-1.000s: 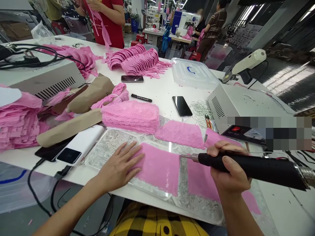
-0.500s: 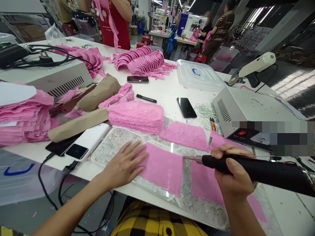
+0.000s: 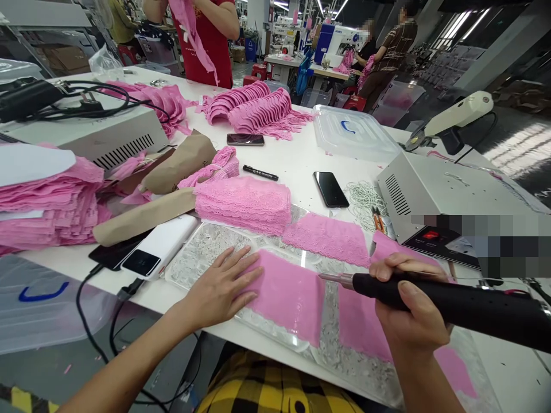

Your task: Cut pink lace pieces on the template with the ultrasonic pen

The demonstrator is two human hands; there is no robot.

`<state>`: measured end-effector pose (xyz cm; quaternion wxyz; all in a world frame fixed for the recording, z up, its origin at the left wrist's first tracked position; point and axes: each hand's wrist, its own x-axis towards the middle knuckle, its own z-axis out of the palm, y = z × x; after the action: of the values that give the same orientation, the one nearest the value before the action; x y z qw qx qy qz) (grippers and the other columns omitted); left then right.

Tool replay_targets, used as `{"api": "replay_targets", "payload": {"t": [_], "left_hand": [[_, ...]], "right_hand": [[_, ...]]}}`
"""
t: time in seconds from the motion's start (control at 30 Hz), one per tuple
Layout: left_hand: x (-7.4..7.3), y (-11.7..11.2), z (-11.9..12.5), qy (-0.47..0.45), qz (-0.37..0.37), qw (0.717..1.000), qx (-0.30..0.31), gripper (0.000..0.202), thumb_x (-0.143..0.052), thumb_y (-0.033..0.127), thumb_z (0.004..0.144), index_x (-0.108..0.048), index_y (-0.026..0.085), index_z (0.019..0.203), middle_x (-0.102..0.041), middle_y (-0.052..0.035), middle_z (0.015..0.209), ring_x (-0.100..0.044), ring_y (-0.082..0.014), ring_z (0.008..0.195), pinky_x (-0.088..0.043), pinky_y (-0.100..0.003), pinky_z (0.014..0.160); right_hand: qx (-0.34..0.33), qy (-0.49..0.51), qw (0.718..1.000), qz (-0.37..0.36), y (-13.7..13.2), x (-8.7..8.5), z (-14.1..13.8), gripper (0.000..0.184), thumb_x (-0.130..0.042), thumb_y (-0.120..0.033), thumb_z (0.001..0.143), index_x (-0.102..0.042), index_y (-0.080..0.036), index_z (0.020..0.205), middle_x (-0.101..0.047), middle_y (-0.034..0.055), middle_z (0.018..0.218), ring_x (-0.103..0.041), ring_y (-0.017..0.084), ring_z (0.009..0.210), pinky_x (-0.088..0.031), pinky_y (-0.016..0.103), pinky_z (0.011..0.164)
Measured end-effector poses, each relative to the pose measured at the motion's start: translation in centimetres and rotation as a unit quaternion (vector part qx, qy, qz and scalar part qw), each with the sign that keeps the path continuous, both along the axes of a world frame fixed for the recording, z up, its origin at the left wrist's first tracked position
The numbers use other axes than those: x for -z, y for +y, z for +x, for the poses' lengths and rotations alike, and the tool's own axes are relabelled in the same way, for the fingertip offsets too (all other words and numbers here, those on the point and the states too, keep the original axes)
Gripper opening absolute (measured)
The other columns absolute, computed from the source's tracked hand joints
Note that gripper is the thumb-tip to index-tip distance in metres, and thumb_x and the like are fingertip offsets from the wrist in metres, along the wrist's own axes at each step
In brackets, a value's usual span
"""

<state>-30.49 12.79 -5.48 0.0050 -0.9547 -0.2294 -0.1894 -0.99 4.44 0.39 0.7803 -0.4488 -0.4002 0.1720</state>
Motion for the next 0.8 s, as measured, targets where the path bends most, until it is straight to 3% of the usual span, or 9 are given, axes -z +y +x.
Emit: {"api": "replay_targets", "payload": {"t": [0.3, 0.6, 0.8], "left_hand": [[0.1, -0.1, 0.1, -0.007, -0.019, 1.0, -0.007, 0.04, -0.048, 0.037, 0.1, -0.058, 0.02, 0.134, -0.051, -0.0089, 0.146, -0.035, -0.0306, 0.144, -0.029, -0.051, 0.118], [0.2, 0.0, 0.1, -0.017, -0.03, 0.999, -0.001, 0.041, -0.048, 0.036, 0.1, -0.054, 0.021, 0.138, -0.049, -0.0081, 0.148, -0.033, -0.0287, 0.145, -0.026, -0.05, 0.12], [0.1, 0.0, 0.1, -0.012, -0.019, 1.0, 0.002, 0.04, -0.045, 0.037, 0.102, -0.055, 0.02, 0.137, -0.05, -0.0081, 0.147, -0.034, -0.0285, 0.145, -0.028, -0.05, 0.119]], "right_hand": [[-0.007, -0.006, 1.0, -0.009, 0.3, -0.1, -0.6, 0.012, -0.06, -0.022, 0.064, -0.063, -0.019, 0.075, -0.061, 0.0021, 0.079, -0.053, 0.013, 0.057, -0.047, 0.034, 0.057], [-0.023, -0.022, 0.999, -0.039, -2.7, -0.2, 0.6, 0.015, -0.065, -0.028, 0.064, -0.063, -0.018, 0.075, -0.058, 0.0028, 0.076, -0.049, 0.012, 0.052, -0.046, 0.034, 0.051], [-0.022, -0.037, 0.999, -0.033, -3.2, -0.3, 0.6, 0.015, -0.061, -0.028, 0.064, -0.063, -0.018, 0.076, -0.06, 0.0022, 0.077, -0.05, 0.013, 0.053, -0.046, 0.035, 0.052]]}}
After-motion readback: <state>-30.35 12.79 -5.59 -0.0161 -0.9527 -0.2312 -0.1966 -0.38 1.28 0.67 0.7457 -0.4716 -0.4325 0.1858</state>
